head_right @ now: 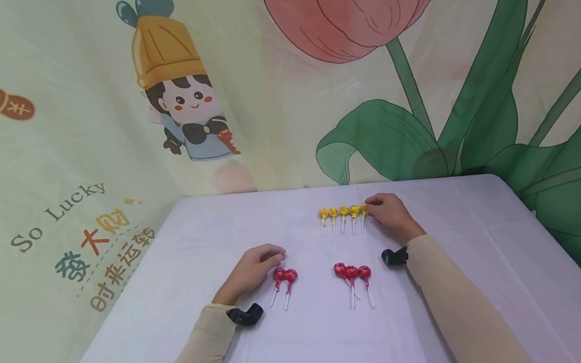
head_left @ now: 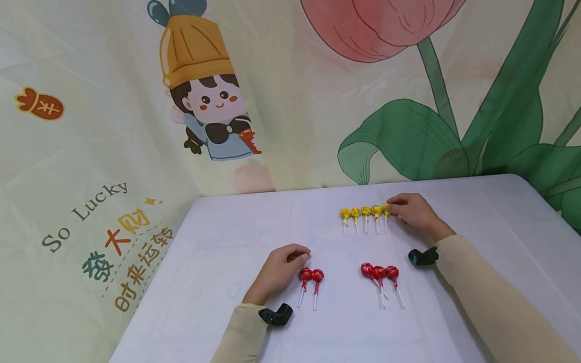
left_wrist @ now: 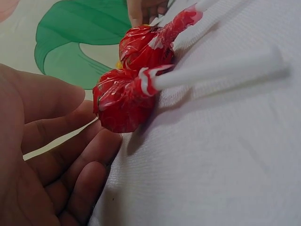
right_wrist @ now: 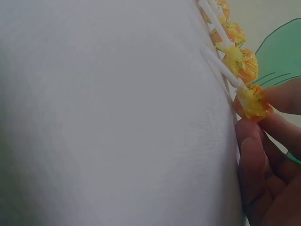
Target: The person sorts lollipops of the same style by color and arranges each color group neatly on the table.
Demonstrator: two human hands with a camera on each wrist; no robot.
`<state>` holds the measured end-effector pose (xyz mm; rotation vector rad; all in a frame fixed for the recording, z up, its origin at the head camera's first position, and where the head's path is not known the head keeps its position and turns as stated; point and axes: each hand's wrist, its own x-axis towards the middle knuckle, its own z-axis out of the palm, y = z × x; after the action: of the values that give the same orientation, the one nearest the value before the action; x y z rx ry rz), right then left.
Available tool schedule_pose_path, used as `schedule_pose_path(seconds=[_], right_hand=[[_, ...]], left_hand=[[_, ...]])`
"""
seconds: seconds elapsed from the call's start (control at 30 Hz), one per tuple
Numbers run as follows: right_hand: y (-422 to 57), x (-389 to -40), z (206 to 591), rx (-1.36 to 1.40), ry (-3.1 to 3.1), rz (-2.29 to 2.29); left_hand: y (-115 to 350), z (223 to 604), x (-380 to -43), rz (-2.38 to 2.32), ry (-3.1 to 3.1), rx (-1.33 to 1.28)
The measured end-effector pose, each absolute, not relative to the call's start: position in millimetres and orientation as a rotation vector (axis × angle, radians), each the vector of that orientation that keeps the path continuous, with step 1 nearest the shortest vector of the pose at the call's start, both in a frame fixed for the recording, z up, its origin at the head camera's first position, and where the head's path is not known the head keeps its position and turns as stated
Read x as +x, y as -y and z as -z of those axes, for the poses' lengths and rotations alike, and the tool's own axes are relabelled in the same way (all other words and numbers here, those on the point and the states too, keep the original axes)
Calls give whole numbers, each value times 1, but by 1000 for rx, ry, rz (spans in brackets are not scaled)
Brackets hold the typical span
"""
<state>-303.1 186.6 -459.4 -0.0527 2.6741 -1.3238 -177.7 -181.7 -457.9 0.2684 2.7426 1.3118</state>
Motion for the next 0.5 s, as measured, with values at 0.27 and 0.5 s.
schedule_pose_path(seconds=[0.27,0.5], right_hand=[[-187,-301,456,-49,-2683,1313],[-189,-299,454,-52,-2661,1324]], left_hand=[[182,458,-178,-1311,-2738,269],[184,460,-179,-1285,-2737,246]])
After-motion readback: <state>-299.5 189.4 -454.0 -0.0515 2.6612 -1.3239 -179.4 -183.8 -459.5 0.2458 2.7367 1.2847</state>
